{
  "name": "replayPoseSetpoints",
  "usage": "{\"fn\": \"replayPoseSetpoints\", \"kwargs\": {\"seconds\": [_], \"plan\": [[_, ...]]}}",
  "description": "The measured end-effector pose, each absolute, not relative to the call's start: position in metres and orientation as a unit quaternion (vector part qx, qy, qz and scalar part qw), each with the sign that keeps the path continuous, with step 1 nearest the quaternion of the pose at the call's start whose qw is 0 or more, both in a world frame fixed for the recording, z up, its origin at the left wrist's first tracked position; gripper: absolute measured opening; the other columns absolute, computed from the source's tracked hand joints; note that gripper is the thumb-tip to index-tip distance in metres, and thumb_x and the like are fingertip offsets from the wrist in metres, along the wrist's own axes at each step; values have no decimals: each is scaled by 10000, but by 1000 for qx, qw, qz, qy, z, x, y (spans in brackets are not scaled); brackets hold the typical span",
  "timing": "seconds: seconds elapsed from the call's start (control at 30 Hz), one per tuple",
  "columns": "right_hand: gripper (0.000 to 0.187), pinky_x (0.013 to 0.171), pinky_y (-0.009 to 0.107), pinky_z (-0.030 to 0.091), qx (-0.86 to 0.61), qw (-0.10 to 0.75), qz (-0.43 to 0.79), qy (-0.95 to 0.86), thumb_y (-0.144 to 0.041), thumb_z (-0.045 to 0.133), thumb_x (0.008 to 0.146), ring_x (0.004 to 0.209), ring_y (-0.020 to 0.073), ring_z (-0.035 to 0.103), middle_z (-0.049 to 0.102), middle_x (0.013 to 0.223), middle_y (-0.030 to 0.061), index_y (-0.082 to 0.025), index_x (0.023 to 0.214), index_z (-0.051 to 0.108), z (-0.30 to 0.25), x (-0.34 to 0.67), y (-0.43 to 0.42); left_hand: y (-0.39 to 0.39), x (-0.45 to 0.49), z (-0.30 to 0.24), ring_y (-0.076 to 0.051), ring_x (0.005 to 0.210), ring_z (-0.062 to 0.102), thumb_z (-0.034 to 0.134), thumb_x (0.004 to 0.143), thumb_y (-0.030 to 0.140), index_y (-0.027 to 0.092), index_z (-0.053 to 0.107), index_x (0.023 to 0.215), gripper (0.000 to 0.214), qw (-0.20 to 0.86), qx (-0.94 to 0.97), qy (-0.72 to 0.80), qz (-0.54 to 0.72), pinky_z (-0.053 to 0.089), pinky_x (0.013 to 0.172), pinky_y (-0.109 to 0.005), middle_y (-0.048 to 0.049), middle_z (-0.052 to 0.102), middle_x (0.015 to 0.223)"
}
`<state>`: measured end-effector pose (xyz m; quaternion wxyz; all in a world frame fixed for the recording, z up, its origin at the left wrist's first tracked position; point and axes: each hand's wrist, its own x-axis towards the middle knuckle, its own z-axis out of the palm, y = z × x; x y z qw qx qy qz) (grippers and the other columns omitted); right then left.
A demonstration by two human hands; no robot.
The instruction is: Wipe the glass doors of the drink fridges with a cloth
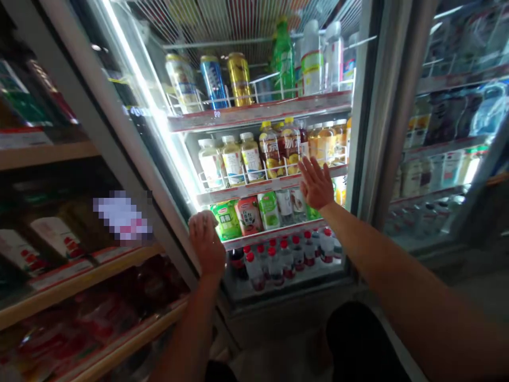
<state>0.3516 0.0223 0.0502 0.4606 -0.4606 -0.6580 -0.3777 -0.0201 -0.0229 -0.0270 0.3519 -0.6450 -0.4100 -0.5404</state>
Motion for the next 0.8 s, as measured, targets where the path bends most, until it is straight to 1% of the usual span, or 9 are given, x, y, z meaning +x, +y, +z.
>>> {"fn": "replayPoseSetpoints", "kwargs": {"seconds": [0.1,0.17,0.23,0.33,0.47,0.53,0.6,0.7,0.8], "plan": [[566,1282,509,162,-466,459,-377,-656,-356,286,1015,1546,221,235,334,1623,28,-251,1571,302,50,351,23,-33,-12,-76,-305,1543,203,442,946,59,138,438,1489,548,344,-662,-405,-529,202,1279,-570,-163,363,1589],[576,1285,512,150,-470,455,-372,-658,-355,278,1013,1552,225,215,312,1632,25,-252,1580,275,50,351,23,-40,-9,-113,-287,1563,103,420,932,20,175,430,1503,592,334,-701,-404,-483,161,1298,-526,-133,311,1624],[581,1285,516,150,-474,450,-372,-659,-347,273,1011,1555,226,204,301,1637,26,-246,1584,265,50,351,23,-43,-10,-130,-271,1562,96,405,924,1,211,421,1514,626,329,-717,-397,-470,171,1299,-505,-108,319,1625],[576,1279,521,171,-481,442,-378,-656,-342,272,1009,1552,228,214,313,1632,35,-232,1574,296,51,351,21,-35,-17,-108,-253,1558,145,401,935,24,255,428,1510,620,327,-711,-390,-485,200,1291,-519,-84,381,1598],[584,1278,533,168,-487,436,-372,-659,-341,273,1005,1554,238,206,302,1637,33,-232,1578,285,53,351,20,-23,-22,-55,-270,1557,163,401,951,71,200,434,1507,571,333,-675,-408,-516,206,1282,-537,-125,319,1623],[590,1280,537,156,-488,438,-366,-661,-339,276,1003,1556,240,197,293,1641,29,-239,1585,264,53,351,19,-26,-16,-60,-298,1554,165,426,950,93,180,442,1500,557,323,-666,-428,-519,204,1274,-561,-145,287,1632],[591,1279,540,158,-488,439,-366,-660,-339,273,1004,1556,239,197,296,1639,31,-237,1586,261,53,351,19,-35,-7,-91,-322,1554,147,453,938,88,170,391,1528,600,325,-674,-438,-498,182,1272,-581,-168,253,1640],[594,1278,540,162,-488,438,-368,-659,-338,270,1003,1558,237,190,294,1640,32,-232,1587,258,53,351,19,-50,5,-158,-317,1559,90,424,905,7,205,196,1598,756,327,-730,-431,-418,184,1272,-573,-177,221,1648],[598,1287,528,145,-489,434,-365,-663,-337,274,1002,1562,228,178,285,1643,20,-244,1592,244,53,352,19,-54,8,-189,-315,1559,73,399,886,-34,256,149,1606,816,308,-748,-430,-401,219,1265,-567,-155,246,1644]]}}
